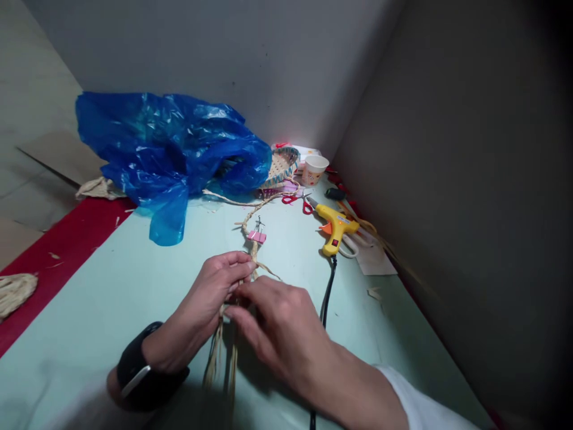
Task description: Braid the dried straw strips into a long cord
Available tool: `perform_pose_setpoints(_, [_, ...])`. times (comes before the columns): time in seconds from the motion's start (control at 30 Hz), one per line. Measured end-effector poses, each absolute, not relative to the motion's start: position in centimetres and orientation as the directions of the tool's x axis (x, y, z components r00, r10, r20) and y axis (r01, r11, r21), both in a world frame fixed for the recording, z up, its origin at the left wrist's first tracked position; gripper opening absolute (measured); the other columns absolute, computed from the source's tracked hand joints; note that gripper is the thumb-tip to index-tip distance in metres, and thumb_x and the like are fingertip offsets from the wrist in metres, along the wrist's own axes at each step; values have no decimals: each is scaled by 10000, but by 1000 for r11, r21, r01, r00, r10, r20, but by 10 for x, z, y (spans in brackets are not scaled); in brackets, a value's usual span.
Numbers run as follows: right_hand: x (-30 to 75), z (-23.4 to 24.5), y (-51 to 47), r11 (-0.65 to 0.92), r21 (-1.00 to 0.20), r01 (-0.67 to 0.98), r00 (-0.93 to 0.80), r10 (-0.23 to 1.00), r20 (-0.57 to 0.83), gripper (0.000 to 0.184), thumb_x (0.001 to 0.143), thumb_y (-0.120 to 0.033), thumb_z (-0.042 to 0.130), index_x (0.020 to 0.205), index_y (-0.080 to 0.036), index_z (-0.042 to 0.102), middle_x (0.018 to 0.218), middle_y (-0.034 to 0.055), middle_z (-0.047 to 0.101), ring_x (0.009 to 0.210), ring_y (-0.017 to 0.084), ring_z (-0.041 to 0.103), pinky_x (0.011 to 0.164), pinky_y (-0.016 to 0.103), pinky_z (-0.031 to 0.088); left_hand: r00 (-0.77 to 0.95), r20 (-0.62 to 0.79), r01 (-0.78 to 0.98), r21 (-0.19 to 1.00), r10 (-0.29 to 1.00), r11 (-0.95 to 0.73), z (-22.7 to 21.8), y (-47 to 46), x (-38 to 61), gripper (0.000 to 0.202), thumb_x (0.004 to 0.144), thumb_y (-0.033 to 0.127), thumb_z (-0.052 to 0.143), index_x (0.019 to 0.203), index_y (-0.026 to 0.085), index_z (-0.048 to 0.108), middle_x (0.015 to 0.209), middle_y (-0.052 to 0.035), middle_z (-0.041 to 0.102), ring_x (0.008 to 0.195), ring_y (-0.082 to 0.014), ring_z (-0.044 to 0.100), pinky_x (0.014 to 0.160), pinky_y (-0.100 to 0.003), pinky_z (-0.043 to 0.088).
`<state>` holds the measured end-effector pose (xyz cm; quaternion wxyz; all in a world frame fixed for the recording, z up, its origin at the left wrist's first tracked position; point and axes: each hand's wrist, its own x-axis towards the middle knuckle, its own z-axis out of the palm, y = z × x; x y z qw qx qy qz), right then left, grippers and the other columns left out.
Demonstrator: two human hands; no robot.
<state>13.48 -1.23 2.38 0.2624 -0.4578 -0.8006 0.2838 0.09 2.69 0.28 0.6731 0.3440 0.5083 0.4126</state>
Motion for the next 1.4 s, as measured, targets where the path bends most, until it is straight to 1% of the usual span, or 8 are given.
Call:
perform_pose_setpoints(0.3, [116,15,-28,352,-415,839,-389,921,-3,201,919,-304,443,980,-166,576,824,69,709,639,215,637,549,301,292,90,-368,-208,902,926,379,1,22,1,163,723,262,688,787,151,588,643,50,534,524,-49,458,489,-158,301])
perform_pose_setpoints(0.63, [117,28,-31,224,-656,721,-348,936,-63,67,792,-166,458,737,-187,490,678,19,602,556,129,484,534,255,279,111,-313,-314,890,943,332,2,19,4,173,672,242,705,715,158,559,635,48,537,559,-81,476,554,-202,357])
perform_pose_setpoints(0.73, [139,49,-30,186,-808,560,-403,913,-69,92,725,-127,490,680,-188,438,703,17,584,631,131,506,572,230,343,117,-314,-287,898,942,335,5,21,0,160,671,233,692,667,148,557,606,38,530,549,-88,466,542,-208,358])
perform_pose_setpoints(0.83, [168,63,-17,-5,-943,332,-437,886,-158,50,805,-194,463,772,-200,427,734,24,629,652,138,573,589,228,403,153,-315,-239,908,937,344,8,24,-3,133,685,212,681,661,126,582,602,23,537,545,-79,454,536,-200,354])
perform_pose_setpoints(0.93, [184,59,7,54,-929,367,-354,931,-86,80,784,-165,493,847,-196,456,710,-7,599,620,116,531,562,208,377,194,-338,-160,915,921,370,10,26,-4,138,706,229,667,712,118,586,612,20,529,526,-68,446,507,-190,339])
perform_pose_setpoints(1.1, [182,37,33,187,-809,557,-363,931,-35,140,886,-262,464,816,-170,542,631,-23,571,568,102,453,552,217,307,247,-409,-113,888,879,445,8,29,-4,192,733,274,662,769,137,532,543,99,361,423,-14,185,409,-191,81])
perform_pose_setpoints(1.23, [178,31,30,216,-744,632,-358,933,-33,254,929,-382,473,862,-178,608,527,-66,451,507,92,386,544,226,259,241,-438,-114,873,866,474,6,30,-4,192,736,262,663,785,137,526,558,99,360,429,-7,169,416,-201,62])
perform_pose_setpoints(1.4, [178,31,25,278,-721,635,-410,912,-10,256,948,-295,435,752,-178,550,585,-57,441,544,84,362,561,228,246,231,-458,-88,869,858,487,5,29,-3,200,756,292,664,792,141,538,552,104,330,433,-12,155,410,-195,68])
